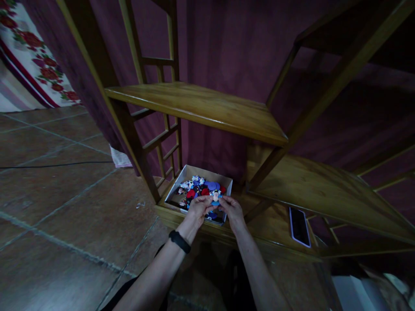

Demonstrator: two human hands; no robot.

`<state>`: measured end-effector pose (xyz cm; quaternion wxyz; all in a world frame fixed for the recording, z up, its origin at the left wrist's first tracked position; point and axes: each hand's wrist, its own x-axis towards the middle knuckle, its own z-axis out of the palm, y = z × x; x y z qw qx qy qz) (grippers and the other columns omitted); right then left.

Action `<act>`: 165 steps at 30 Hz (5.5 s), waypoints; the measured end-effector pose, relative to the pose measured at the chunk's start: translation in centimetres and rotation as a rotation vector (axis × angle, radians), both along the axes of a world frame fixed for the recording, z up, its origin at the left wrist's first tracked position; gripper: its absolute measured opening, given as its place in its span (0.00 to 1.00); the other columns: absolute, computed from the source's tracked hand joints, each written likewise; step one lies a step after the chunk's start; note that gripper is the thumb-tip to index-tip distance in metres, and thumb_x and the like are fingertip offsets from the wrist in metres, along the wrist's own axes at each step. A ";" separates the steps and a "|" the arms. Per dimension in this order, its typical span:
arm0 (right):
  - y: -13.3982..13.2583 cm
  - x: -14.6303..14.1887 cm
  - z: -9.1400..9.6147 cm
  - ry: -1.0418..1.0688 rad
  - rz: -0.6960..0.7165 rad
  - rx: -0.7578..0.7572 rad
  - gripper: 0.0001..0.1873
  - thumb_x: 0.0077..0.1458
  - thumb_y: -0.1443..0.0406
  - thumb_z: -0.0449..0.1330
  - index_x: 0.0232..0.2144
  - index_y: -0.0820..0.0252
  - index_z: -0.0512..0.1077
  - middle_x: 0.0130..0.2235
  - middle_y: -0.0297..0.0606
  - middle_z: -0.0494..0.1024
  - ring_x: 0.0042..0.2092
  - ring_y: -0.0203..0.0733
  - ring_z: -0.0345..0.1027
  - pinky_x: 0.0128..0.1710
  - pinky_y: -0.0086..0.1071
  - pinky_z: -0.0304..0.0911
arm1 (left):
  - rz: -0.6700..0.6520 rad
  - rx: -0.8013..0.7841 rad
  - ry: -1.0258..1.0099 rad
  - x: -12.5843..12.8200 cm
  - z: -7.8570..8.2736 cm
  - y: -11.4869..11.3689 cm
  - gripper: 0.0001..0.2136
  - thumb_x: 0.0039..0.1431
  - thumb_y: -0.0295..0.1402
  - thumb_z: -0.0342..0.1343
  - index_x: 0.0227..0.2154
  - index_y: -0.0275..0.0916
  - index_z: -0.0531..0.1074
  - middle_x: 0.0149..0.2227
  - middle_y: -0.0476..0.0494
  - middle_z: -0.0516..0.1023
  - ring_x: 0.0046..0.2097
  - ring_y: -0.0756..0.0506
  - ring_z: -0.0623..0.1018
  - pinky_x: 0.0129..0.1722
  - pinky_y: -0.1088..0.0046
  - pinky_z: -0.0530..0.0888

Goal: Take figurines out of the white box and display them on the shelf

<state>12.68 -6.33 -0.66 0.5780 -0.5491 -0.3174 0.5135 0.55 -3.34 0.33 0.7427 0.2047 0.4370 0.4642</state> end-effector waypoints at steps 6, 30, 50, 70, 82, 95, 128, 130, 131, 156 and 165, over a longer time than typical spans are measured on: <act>-0.1 -0.4 -0.2 0.082 -0.046 0.010 0.19 0.36 0.55 0.67 0.31 0.60 0.76 0.34 0.37 0.79 0.35 0.41 0.72 0.35 0.32 0.68 | -0.042 0.030 -0.002 -0.1 0.3 0.3 0.01 0.49 0.21 0.59 0.26 0.28 0.76 0.26 0.40 0.78 0.27 0.49 0.78 0.29 0.74 0.77; -0.1 0.4 0.1 0.147 0.073 0.000 0.19 0.40 0.56 0.66 0.36 0.57 0.76 0.41 0.38 0.78 0.41 0.41 0.71 0.38 0.33 0.66 | -0.221 -0.003 -0.037 -1.2 1.0 0.8 0.07 0.47 0.21 0.61 0.32 0.29 0.76 0.30 0.37 0.80 0.29 0.47 0.79 0.33 0.73 0.78; 0.1 -0.7 0.6 0.188 -0.013 0.021 0.19 0.40 0.55 0.66 0.36 0.56 0.76 0.41 0.37 0.78 0.40 0.42 0.71 0.35 0.32 0.68 | -0.199 -0.083 -0.144 -1.2 0.4 1.6 0.07 0.47 0.18 0.60 0.31 0.29 0.74 0.29 0.39 0.79 0.30 0.47 0.80 0.35 0.72 0.78; 1.2 -2.4 -0.5 -0.184 -0.029 0.126 0.18 0.39 0.60 0.64 0.37 0.55 0.73 0.37 0.33 0.78 0.41 0.44 0.70 0.41 0.35 0.65 | -0.065 -0.003 -0.043 -2.1 0.5 0.5 0.09 0.46 0.17 0.60 0.32 0.30 0.74 0.29 0.39 0.79 0.29 0.48 0.79 0.33 0.73 0.78; 0.3 -3.3 0.3 -0.019 -0.043 0.082 0.18 0.39 0.57 0.63 0.35 0.58 0.74 0.36 0.35 0.77 0.32 0.40 0.72 0.32 0.34 0.70 | 0.018 -0.069 -0.122 -3.5 0.7 -0.2 0.06 0.49 0.20 0.60 0.30 0.33 0.70 0.23 0.48 0.75 0.21 0.53 0.75 0.25 0.80 0.75; 0.3 -3.3 1.6 -0.005 -0.031 0.083 0.17 0.36 0.57 0.66 0.31 0.58 0.74 0.30 0.34 0.77 0.29 0.40 0.72 0.32 0.35 0.69 | 0.014 -0.046 -0.116 -3.4 1.6 -0.5 0.05 0.48 0.19 0.60 0.27 0.32 0.72 0.23 0.45 0.77 0.24 0.53 0.77 0.27 0.81 0.76; 0.6 -2.9 0.1 0.387 -0.061 0.089 0.13 0.36 0.64 0.68 0.29 0.58 0.74 0.35 0.33 0.77 0.38 0.38 0.70 0.38 0.31 0.65 | 0.018 -0.097 -0.109 -2.3 1.1 0.4 0.06 0.50 0.17 0.56 0.28 0.33 0.70 0.22 0.47 0.75 0.22 0.53 0.75 0.28 0.77 0.75; 0.6 -2.8 0.1 0.311 -0.009 0.095 0.13 0.39 0.62 0.67 0.31 0.58 0.74 0.36 0.34 0.77 0.39 0.39 0.70 0.40 0.32 0.65 | 0.052 -0.024 -0.070 -2.0 1.1 0.3 0.07 0.48 0.17 0.57 0.29 0.33 0.71 0.22 0.47 0.75 0.23 0.53 0.75 0.28 0.79 0.74; 0.7 -2.7 0.0 0.256 0.021 0.111 0.14 0.40 0.62 0.66 0.33 0.58 0.74 0.36 0.34 0.77 0.39 0.39 0.69 0.40 0.32 0.64 | 0.070 0.027 -0.057 -1.9 1.1 0.2 0.08 0.46 0.17 0.59 0.30 0.33 0.72 0.23 0.48 0.75 0.24 0.53 0.75 0.28 0.79 0.74; 1.2 -1.2 0.3 -0.242 0.030 0.171 0.18 0.45 0.54 0.61 0.38 0.55 0.70 0.35 0.35 0.76 0.33 0.40 0.71 0.31 0.32 0.70 | 0.033 0.088 -0.016 -1.4 1.0 0.7 0.12 0.41 0.24 0.65 0.33 0.33 0.76 0.31 0.42 0.79 0.31 0.51 0.77 0.35 0.76 0.75; 1.6 -1.0 -0.3 -0.261 0.053 0.106 0.19 0.40 0.52 0.63 0.33 0.58 0.72 0.34 0.34 0.77 0.31 0.38 0.70 0.27 0.30 0.68 | -0.012 -0.019 -0.029 -1.8 0.9 0.8 0.11 0.45 0.24 0.63 0.34 0.35 0.75 0.25 0.46 0.78 0.23 0.54 0.75 0.31 0.76 0.75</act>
